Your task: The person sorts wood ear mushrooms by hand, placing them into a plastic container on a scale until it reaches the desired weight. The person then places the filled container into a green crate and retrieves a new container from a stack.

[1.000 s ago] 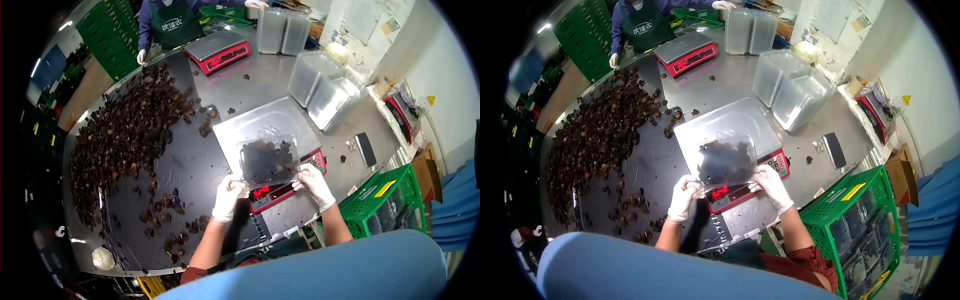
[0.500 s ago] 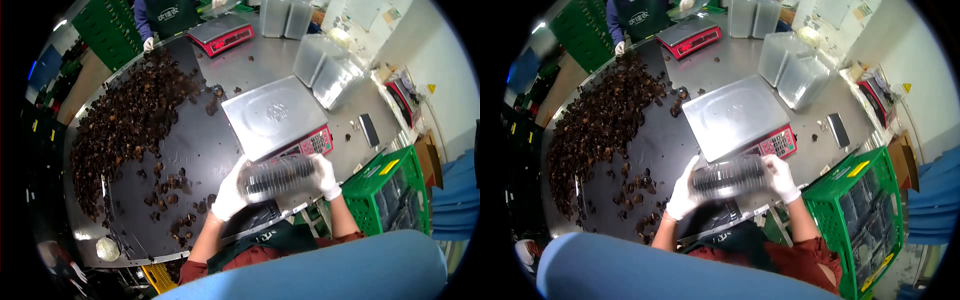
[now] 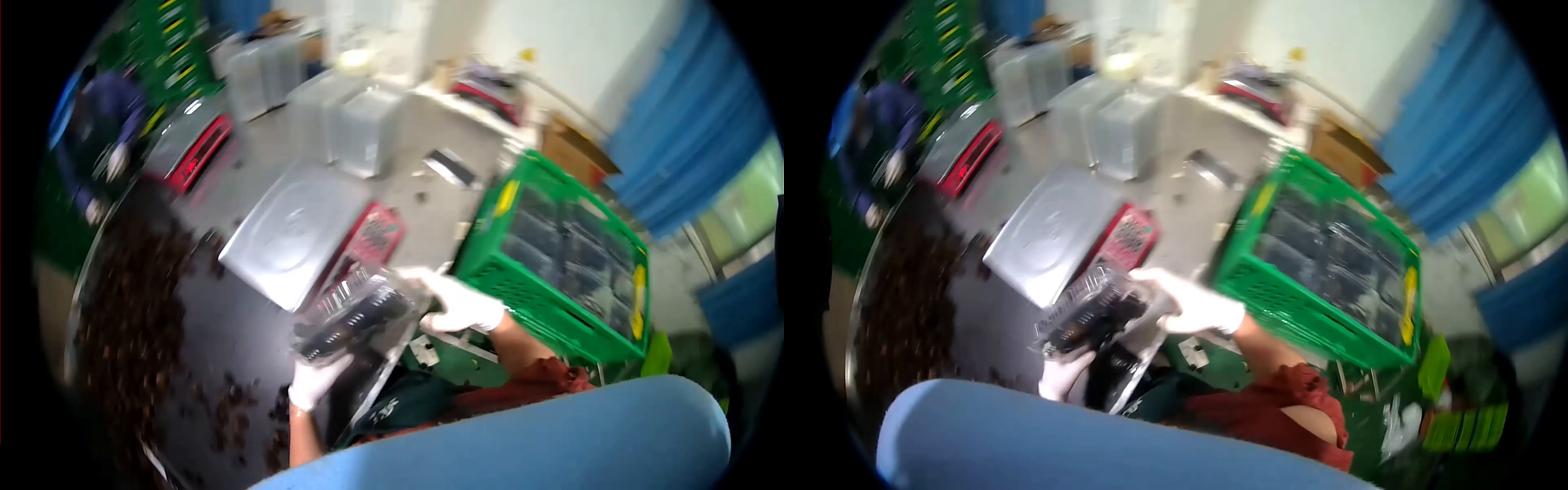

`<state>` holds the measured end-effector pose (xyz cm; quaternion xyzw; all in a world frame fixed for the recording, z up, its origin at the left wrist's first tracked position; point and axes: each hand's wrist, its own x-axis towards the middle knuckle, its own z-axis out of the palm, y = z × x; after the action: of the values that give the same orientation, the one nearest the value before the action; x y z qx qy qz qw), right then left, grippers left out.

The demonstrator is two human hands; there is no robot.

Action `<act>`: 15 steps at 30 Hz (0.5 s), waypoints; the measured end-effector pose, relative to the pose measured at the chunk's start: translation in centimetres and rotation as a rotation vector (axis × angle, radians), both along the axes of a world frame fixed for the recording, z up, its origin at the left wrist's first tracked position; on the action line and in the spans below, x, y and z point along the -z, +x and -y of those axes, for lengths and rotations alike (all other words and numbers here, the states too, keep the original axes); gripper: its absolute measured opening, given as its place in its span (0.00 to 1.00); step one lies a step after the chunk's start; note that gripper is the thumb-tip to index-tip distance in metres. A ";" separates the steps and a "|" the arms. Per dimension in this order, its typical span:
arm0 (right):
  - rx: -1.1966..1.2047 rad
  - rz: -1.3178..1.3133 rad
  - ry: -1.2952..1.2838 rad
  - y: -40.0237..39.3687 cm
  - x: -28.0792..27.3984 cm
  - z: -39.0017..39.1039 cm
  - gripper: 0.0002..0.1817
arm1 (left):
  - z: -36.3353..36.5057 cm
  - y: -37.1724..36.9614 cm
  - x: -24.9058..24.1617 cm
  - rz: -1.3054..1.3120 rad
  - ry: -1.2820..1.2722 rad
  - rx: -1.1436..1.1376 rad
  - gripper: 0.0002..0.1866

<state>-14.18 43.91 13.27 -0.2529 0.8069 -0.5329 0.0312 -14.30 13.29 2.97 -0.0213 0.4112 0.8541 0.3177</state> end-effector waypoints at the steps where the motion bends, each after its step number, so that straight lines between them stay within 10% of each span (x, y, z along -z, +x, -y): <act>1: 0.078 0.154 0.093 1.4 -1.1 -0.6 0.42 | -1.1 0.7 -2.2 -0.341 -0.330 0.027 0.30; 5: 0.409 0.376 -0.357 6.5 0.5 -1.7 0.44 | -4.7 0.8 -1.8 -0.260 -0.352 0.372 0.31; 8: 0.706 0.259 -0.459 8.3 0.5 -6.2 0.33 | -8.1 0.1 -1.0 -0.317 0.208 0.569 0.39; 15: 1.325 0.065 -0.708 8.8 0.2 -22.4 0.32 | -7.9 -1.2 -1.9 -0.333 -0.249 0.233 0.27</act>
<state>-5.37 66.32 13.06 0.3067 0.5691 -0.6751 -0.3554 -15.54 21.14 4.92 0.1283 0.5599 0.7460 0.3371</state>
